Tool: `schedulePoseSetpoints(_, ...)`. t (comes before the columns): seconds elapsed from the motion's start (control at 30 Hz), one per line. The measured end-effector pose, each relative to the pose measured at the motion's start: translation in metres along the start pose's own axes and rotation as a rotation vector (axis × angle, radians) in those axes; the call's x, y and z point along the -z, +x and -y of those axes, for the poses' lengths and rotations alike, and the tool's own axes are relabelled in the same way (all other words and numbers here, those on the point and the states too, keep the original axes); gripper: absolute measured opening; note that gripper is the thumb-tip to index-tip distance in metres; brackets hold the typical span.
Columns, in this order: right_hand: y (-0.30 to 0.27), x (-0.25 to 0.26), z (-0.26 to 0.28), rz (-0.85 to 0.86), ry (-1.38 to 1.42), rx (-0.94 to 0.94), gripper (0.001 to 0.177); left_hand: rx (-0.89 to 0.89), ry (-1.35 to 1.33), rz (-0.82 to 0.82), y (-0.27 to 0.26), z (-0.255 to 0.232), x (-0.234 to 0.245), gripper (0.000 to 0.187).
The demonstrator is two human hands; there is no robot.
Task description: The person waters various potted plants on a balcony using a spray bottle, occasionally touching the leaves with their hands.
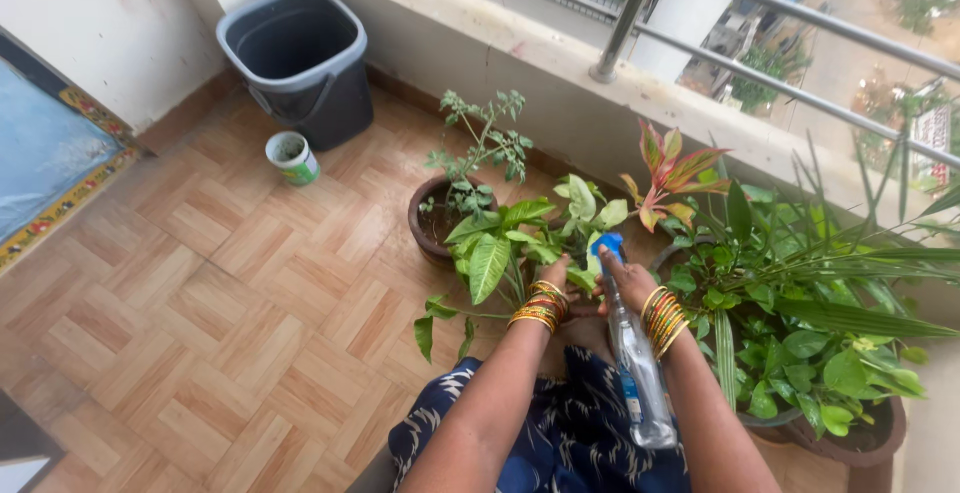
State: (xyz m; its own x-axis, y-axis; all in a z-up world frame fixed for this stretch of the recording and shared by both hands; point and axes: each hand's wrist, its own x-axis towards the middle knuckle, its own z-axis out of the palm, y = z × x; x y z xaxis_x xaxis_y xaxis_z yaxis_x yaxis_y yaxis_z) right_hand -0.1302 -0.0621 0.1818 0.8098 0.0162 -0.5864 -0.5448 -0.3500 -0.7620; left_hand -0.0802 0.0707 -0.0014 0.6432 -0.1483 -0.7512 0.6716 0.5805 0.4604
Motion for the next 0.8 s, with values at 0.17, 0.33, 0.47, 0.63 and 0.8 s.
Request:
schedulePoseSetpoints(0.17, 0.014, 0.009, -0.005, 0.024, 0.116, -0.095, 0.081, -0.144, -0.048, -0.092, 0.017, 0.011, 0.009, 0.065)
schedulePoseSetpoints(0.33, 0.012, 0.012, -0.008, -0.002, 0.074, -0.11, 0.079, -0.242, -0.219, 0.057, 0.032, 0.024, 0.013, 0.061)
schedulePoseSetpoints(0.47, 0.01, 0.014, -0.009, -0.033, 0.102, -0.108, 0.082, -0.258, -0.269, 0.126, 0.036, 0.033, 0.012, 0.057)
schedulePoseSetpoints(0.63, 0.004, 0.018, -0.006, 0.009, 0.131, -0.061, 0.077, -0.281, -0.343, 0.194, 0.033, 0.035, 0.014, 0.062)
schedulePoseSetpoints(0.8, -0.001, 0.029, -0.009, -0.054, 0.216, -0.124, 0.072, -0.255, -0.357, 0.148, 0.021, 0.028, 0.012, 0.079)
